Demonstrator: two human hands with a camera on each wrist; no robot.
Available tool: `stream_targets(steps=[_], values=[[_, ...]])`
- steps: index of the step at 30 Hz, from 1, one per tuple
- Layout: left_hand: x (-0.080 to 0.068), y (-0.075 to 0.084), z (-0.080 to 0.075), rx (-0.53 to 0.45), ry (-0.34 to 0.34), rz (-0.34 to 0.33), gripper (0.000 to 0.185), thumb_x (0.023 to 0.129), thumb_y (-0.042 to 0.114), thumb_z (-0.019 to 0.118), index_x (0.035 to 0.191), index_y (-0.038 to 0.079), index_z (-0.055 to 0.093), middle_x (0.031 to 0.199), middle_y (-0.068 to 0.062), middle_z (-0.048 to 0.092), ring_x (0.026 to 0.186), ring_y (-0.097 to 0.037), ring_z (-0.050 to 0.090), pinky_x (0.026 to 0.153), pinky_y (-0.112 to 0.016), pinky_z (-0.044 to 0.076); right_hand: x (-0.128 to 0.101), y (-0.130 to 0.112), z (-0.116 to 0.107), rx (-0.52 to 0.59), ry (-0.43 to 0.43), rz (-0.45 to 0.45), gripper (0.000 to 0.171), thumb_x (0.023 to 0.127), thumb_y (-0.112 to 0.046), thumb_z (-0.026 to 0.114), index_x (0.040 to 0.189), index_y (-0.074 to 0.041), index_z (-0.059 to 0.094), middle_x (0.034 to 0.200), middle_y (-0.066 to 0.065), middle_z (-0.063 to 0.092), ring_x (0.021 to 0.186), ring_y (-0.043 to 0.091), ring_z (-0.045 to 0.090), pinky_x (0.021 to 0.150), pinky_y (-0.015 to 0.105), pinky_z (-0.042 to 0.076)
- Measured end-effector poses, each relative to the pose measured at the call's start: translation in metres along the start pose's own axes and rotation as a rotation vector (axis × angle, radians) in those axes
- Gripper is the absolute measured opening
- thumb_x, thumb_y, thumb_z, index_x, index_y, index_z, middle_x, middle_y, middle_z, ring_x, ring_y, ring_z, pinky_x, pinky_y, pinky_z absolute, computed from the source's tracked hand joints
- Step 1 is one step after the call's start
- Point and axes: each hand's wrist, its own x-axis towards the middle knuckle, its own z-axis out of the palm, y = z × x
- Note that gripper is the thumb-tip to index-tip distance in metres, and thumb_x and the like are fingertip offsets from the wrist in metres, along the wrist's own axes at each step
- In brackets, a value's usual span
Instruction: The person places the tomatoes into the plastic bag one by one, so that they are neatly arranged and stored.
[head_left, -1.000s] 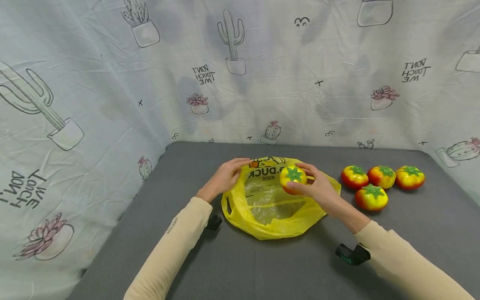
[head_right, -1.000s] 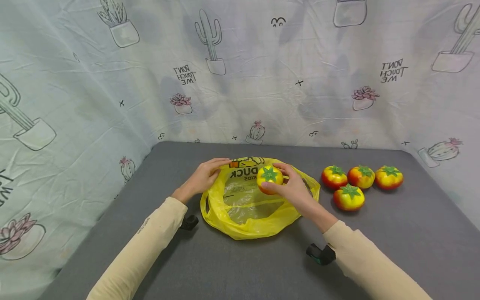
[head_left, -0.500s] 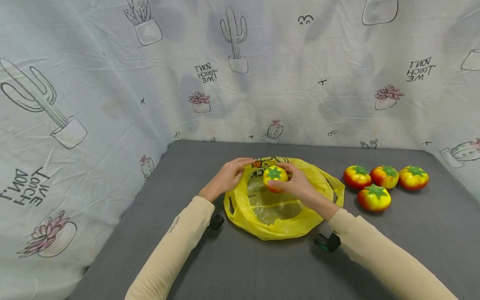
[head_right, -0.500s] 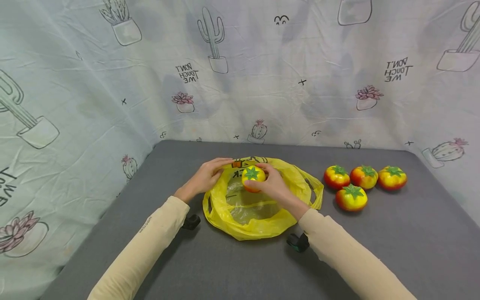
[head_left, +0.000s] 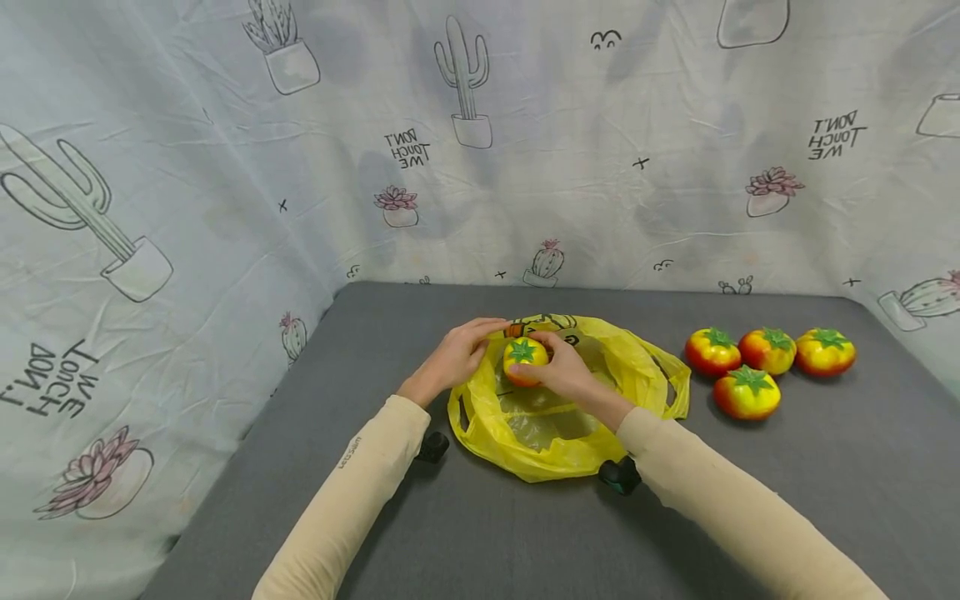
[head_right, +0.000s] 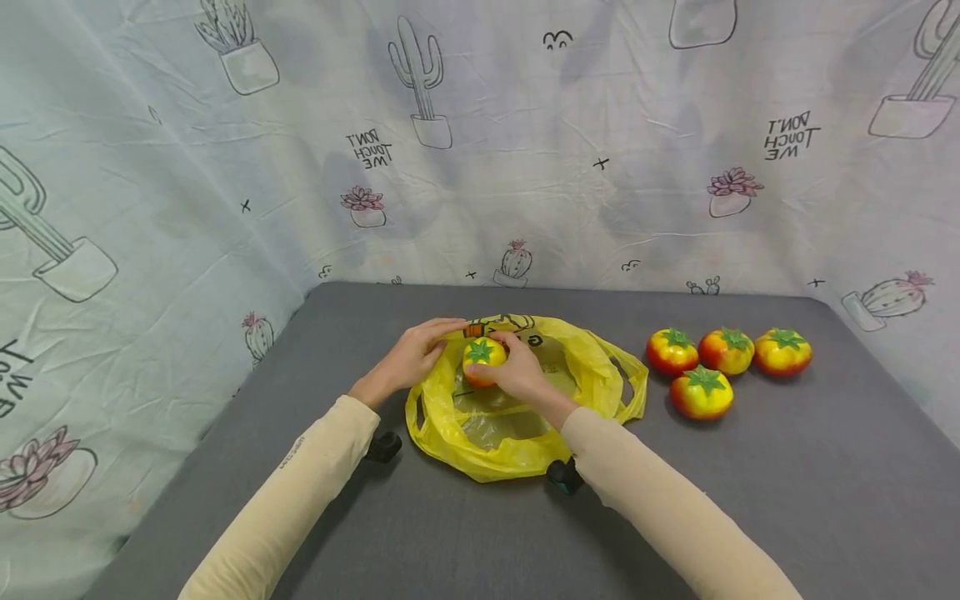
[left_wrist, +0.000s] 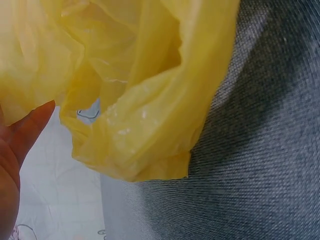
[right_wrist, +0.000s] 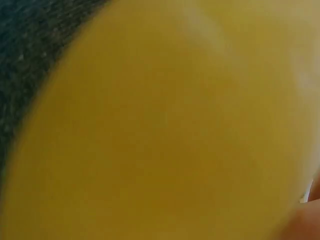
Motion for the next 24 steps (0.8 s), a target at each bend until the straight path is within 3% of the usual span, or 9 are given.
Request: stream_targets(steps=[10, 17, 24], values=[[0.0, 0.001, 0.001, -0.006, 0.0, 0.0, 0.046, 0.095, -0.008, 0.046, 0.138, 0.008, 0.052, 0.137, -0.011, 0.05, 0.101, -0.023, 0.055, 0.072, -0.033, 0.042, 0.008, 0.005, 0.01, -0.034, 0.034, 0.024, 0.075, 0.085, -0.03, 0.074, 0.144, -0.005, 0.036, 0.134, 0.018, 0.047, 0.113, 0.03, 0.052, 0.091, 0.042, 0.045], [0.0, 0.002, 0.001, -0.005, -0.001, -0.006, 0.046, 0.095, -0.008, 0.048, 0.138, 0.007, 0.052, 0.136, -0.012, 0.05, 0.122, -0.028, 0.049, 0.09, -0.038, 0.045, 0.01, 0.005, 0.015, -0.039, 0.045, 0.051, 0.075, 0.085, -0.031, 0.073, 0.145, -0.005, 0.035, 0.134, 0.018, 0.047, 0.115, 0.031, 0.051, 0.092, 0.043, 0.045], [0.001, 0.001, 0.002, 0.009, 0.006, 0.005, 0.046, 0.094, -0.008, 0.048, 0.137, 0.007, 0.052, 0.136, -0.012, 0.051, 0.121, -0.028, 0.05, 0.087, -0.038, 0.045, 0.012, 0.007, 0.017, -0.011, 0.049, 0.036, 0.072, 0.086, -0.029, 0.073, 0.144, -0.006, 0.037, 0.134, 0.016, 0.047, 0.115, 0.03, 0.051, 0.092, 0.042, 0.045]])
